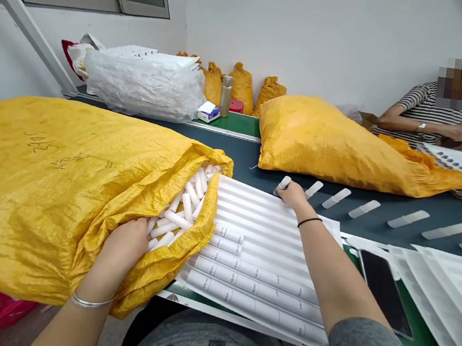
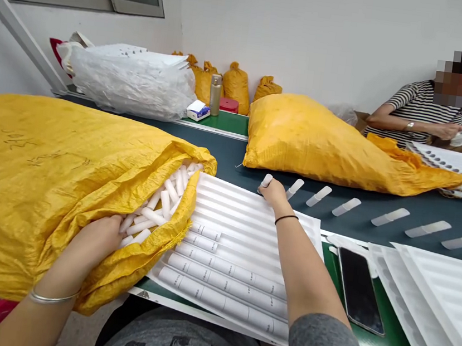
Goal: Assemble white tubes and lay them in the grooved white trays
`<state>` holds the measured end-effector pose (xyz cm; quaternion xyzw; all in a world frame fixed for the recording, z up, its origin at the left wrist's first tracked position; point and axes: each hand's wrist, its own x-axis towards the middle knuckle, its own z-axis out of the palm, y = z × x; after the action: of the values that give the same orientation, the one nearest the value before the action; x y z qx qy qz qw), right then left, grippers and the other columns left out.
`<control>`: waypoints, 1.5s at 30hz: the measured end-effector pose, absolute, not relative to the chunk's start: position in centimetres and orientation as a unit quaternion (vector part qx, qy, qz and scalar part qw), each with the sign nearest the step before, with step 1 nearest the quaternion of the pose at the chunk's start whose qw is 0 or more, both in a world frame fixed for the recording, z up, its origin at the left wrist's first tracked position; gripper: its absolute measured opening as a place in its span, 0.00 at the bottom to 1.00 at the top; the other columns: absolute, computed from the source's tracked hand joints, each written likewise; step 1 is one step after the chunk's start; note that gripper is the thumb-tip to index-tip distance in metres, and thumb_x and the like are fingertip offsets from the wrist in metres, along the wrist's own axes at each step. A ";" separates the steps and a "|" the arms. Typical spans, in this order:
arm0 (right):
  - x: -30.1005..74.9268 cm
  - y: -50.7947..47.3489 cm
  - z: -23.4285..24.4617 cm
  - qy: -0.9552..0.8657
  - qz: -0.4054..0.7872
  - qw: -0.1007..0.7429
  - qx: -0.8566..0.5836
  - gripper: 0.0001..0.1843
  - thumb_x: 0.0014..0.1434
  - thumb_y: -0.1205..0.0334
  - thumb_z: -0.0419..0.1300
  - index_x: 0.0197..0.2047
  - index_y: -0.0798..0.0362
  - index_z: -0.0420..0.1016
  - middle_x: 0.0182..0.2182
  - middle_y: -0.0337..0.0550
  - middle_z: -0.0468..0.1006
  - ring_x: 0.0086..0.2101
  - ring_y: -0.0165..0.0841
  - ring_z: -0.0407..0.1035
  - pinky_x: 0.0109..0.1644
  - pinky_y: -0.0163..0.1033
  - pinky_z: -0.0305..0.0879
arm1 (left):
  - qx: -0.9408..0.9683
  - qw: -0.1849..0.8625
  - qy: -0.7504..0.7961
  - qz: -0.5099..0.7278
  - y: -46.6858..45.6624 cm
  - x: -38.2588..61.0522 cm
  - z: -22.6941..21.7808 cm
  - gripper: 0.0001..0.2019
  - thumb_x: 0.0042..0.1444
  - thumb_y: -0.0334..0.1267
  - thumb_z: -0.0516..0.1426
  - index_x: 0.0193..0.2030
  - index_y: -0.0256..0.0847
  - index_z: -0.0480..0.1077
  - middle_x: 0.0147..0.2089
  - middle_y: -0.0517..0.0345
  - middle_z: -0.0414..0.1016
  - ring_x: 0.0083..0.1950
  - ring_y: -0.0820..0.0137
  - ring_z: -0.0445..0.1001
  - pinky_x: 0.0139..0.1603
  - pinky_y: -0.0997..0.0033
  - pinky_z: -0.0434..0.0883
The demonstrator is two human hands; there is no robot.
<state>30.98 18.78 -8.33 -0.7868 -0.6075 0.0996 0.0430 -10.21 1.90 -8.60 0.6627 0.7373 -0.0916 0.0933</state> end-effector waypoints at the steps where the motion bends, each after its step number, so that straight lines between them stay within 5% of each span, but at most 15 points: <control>1: 31.3 18.8 -8.1 -0.600 0.106 0.024 -0.793 0.19 0.54 0.54 0.63 0.42 0.62 0.76 0.36 0.56 0.79 0.37 0.42 0.74 0.38 0.38 0.65 | 0.659 0.093 0.741 -0.088 2.0 -10.2 -8.8 0.14 0.57 0.37 0.50 0.43 0.33 0.72 0.39 0.35 0.78 0.40 0.50 0.78 0.41 0.57 0.70; 6: 30.4 15.5 -5.7 -0.619 0.116 -0.026 -0.776 0.22 0.60 0.52 0.56 0.37 0.67 0.78 0.36 0.67 0.78 0.40 0.51 0.73 0.41 0.46 0.65 | 0.647 0.093 0.754 -0.067 2.2 -9.9 -9.1 0.16 0.58 0.38 0.48 0.44 0.31 0.71 0.38 0.33 0.78 0.39 0.49 0.78 0.40 0.56 0.70; 10: 25.6 9.7 -6.2 -0.745 0.166 0.000 -0.646 0.16 0.64 0.59 0.52 0.36 0.54 0.80 0.40 0.52 0.80 0.43 0.39 0.73 0.46 0.37 0.65 | 0.652 0.083 0.753 -0.026 1.9 -9.6 -7.9 0.16 0.57 0.35 0.49 0.48 0.33 0.71 0.42 0.37 0.78 0.42 0.52 0.78 0.42 0.58 0.70; 15: 21.4 5.4 -9.0 -0.822 0.199 0.017 -0.533 0.02 0.51 0.67 0.64 0.29 0.55 0.79 0.36 0.50 0.79 0.39 0.40 0.74 0.44 0.37 0.66 | 0.731 0.126 0.613 0.272 0.3 -9.4 -6.1 0.14 0.60 0.38 0.51 0.51 0.40 0.70 0.50 0.50 0.76 0.51 0.62 0.73 0.53 0.64 0.68; 21: 21.3 3.6 -6.8 -0.809 0.191 0.151 -0.535 0.13 0.56 0.67 0.57 0.46 0.59 0.73 0.41 0.52 0.76 0.40 0.37 0.71 0.44 0.39 0.67 | 0.673 0.238 0.477 0.513 -2.2 -6.0 -5.7 0.12 0.56 0.34 0.59 0.48 0.44 0.71 0.50 0.53 0.75 0.55 0.64 0.72 0.60 0.59 0.66; 25: 20.8 0.8 -4.7 -0.726 0.452 0.325 -0.404 0.15 0.61 0.59 0.56 0.49 0.56 0.73 0.36 0.45 0.78 0.31 0.31 0.72 0.35 0.36 0.71 | 0.469 0.448 0.375 0.663 -3.3 -2.1 -5.0 0.17 0.53 0.32 0.63 0.47 0.51 0.66 0.45 0.63 0.77 0.49 0.70 0.76 0.52 0.64 0.73; 29: 21.0 -0.7 -4.0 -0.672 0.527 0.408 -0.323 0.18 0.63 0.57 0.57 0.54 0.53 0.73 0.36 0.45 0.79 0.32 0.31 0.74 0.37 0.38 0.73 | 0.424 0.508 0.370 0.652 -3.6 -0.7 -4.4 0.14 0.50 0.33 0.65 0.41 0.48 0.68 0.43 0.64 0.78 0.45 0.74 0.76 0.47 0.72 0.74; 35: 23.1 0.3 -2.9 -0.823 0.263 0.417 -0.282 0.19 0.63 0.69 0.56 0.56 0.48 0.72 0.46 0.47 0.75 0.48 0.36 0.70 0.53 0.44 0.67 | 0.598 0.397 0.518 0.465 -3.8 -2.2 -4.7 0.15 0.51 0.41 0.64 0.46 0.40 0.75 0.37 0.57 0.77 0.35 0.71 0.74 0.35 0.74 0.71; 41: 23.5 0.4 -2.7 -0.846 0.255 0.383 -0.270 0.17 0.63 0.68 0.56 0.55 0.48 0.69 0.45 0.47 0.77 0.47 0.35 0.71 0.52 0.41 0.68 | 0.678 0.438 0.467 0.362 -4.0 -2.0 -3.9 0.16 0.60 0.44 0.55 0.51 0.40 0.74 0.42 0.54 0.79 0.40 0.66 0.76 0.40 0.69 0.73; 45: 23.2 0.2 -2.8 -0.839 0.245 0.385 -0.296 0.16 0.63 0.66 0.57 0.54 0.48 0.69 0.45 0.46 0.77 0.43 0.34 0.72 0.47 0.38 0.69 | 0.729 0.318 0.468 0.386 -4.0 -1.7 -3.5 0.15 0.60 0.41 0.56 0.53 0.42 0.73 0.45 0.54 0.79 0.45 0.65 0.76 0.48 0.67 0.71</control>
<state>23.22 0.24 -2.81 -0.2957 -0.8394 0.2450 0.3847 -1.69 -4.03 -3.53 0.7286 0.4685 0.3856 0.3177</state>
